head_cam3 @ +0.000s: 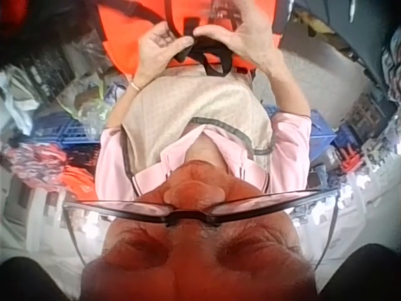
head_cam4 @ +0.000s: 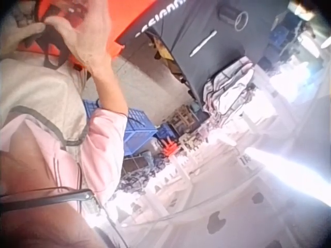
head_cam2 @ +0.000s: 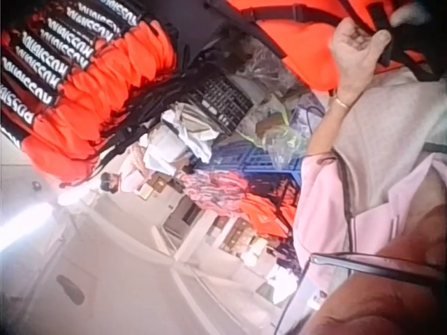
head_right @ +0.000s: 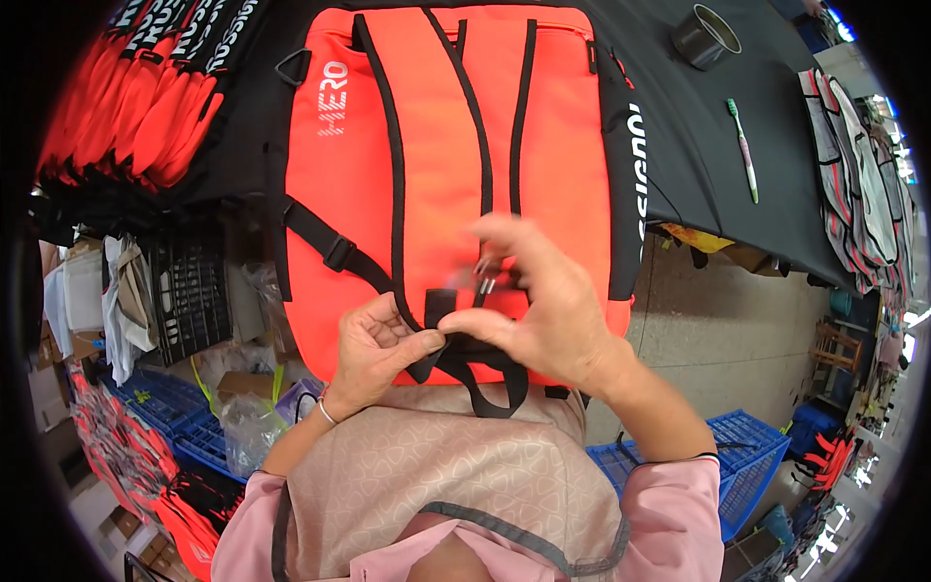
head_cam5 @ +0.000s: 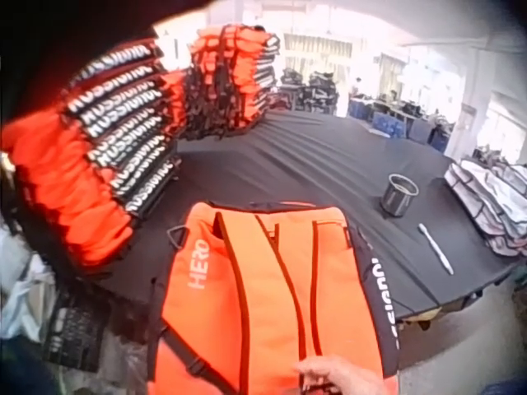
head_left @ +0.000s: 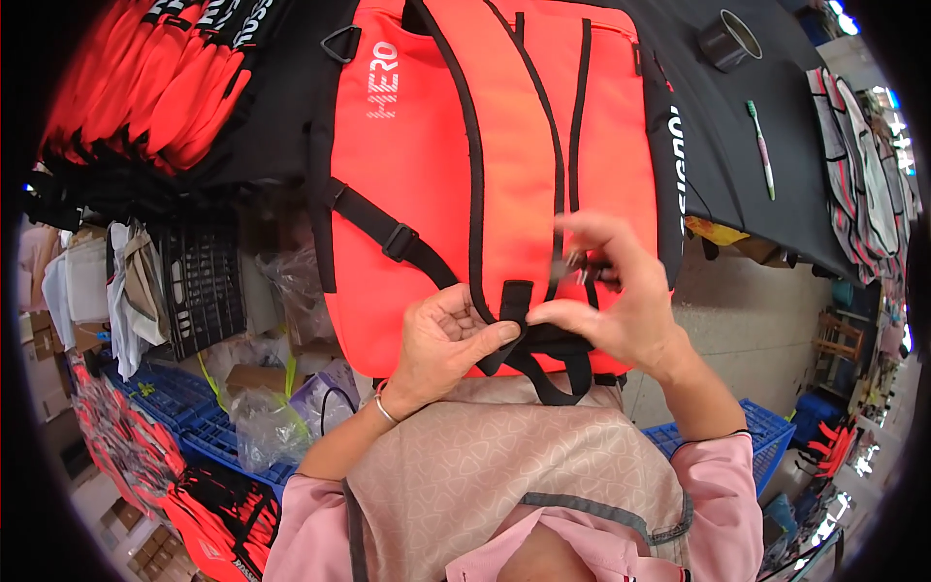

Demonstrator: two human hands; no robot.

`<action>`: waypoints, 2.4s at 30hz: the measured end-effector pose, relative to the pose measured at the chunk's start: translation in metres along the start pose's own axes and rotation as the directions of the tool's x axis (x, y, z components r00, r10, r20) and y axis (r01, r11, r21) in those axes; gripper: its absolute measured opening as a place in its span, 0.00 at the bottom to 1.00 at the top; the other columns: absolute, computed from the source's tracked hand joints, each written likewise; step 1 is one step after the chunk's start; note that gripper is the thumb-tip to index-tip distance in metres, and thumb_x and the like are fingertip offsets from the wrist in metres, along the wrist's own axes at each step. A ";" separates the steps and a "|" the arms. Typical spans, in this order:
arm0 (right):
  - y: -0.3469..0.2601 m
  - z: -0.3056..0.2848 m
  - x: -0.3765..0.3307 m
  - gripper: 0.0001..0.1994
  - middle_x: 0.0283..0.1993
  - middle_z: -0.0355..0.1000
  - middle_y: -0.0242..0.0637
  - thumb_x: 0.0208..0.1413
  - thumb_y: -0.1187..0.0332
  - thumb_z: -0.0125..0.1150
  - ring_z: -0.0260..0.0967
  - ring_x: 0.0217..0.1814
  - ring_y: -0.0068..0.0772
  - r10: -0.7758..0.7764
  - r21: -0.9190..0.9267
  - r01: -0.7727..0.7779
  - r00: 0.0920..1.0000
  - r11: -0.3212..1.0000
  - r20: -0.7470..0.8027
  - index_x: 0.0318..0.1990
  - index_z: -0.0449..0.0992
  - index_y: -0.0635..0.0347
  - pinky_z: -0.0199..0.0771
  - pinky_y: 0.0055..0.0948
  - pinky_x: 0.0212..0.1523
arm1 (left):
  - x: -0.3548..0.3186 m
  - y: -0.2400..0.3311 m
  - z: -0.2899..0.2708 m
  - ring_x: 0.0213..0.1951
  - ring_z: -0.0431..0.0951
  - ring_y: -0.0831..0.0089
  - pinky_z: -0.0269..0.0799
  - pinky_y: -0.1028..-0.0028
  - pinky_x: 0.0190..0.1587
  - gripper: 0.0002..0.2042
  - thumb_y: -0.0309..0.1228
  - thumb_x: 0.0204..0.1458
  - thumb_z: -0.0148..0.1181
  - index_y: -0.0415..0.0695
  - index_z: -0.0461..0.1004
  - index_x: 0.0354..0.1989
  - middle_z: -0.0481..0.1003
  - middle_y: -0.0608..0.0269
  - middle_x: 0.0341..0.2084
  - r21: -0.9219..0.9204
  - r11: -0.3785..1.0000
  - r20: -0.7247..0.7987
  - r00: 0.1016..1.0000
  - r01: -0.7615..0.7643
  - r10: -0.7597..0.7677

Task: Inspecting and preparing red backpacks by checking straps and trimming loose threads with snippers.

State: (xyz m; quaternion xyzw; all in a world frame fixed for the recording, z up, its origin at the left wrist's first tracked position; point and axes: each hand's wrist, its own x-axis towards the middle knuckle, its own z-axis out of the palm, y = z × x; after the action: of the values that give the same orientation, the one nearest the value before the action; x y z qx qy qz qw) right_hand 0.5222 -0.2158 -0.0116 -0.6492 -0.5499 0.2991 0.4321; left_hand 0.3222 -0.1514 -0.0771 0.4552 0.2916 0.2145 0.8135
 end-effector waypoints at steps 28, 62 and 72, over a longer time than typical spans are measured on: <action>0.007 0.006 -0.009 0.13 0.33 0.69 0.35 0.39 0.85 0.65 0.70 0.31 0.28 -0.241 -0.174 0.236 0.971 0.956 -0.007 0.34 0.78 0.60 0.69 0.26 0.24 | 0.009 0.002 -0.002 0.32 0.79 0.81 0.77 0.83 0.34 0.09 0.20 0.49 0.67 0.35 0.74 0.37 0.77 0.64 0.28 0.075 0.997 -0.053 0.999 0.014 -0.010; 0.006 -0.001 -0.022 0.24 0.34 0.74 0.33 0.38 0.62 0.76 0.71 0.33 0.34 -0.237 -0.468 0.167 0.967 0.868 -0.095 0.45 0.76 0.57 0.71 0.32 0.34 | 0.029 -0.021 -0.008 0.26 0.75 0.86 0.72 0.84 0.28 0.08 0.23 0.51 0.66 0.35 0.76 0.38 0.78 0.66 0.27 0.006 0.999 -0.021 0.999 -0.035 0.035; 0.010 -0.010 -0.005 0.14 0.30 0.70 0.25 0.42 0.63 0.70 0.63 0.27 0.25 -0.462 -0.748 0.410 0.873 0.523 0.155 0.38 0.79 0.54 0.60 0.27 0.26 | 0.020 -0.006 0.003 0.30 0.75 0.84 0.72 0.82 0.33 0.14 0.22 0.52 0.64 0.35 0.74 0.47 0.77 0.66 0.32 -0.103 0.994 0.028 0.999 -0.028 0.031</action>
State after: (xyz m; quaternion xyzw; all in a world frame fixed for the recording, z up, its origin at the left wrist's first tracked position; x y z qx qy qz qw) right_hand 0.5340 -0.2232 -0.0161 -0.6195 -0.7537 -0.0983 0.1961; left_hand 0.3392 -0.1443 -0.0866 0.4200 0.2613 0.2342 0.8369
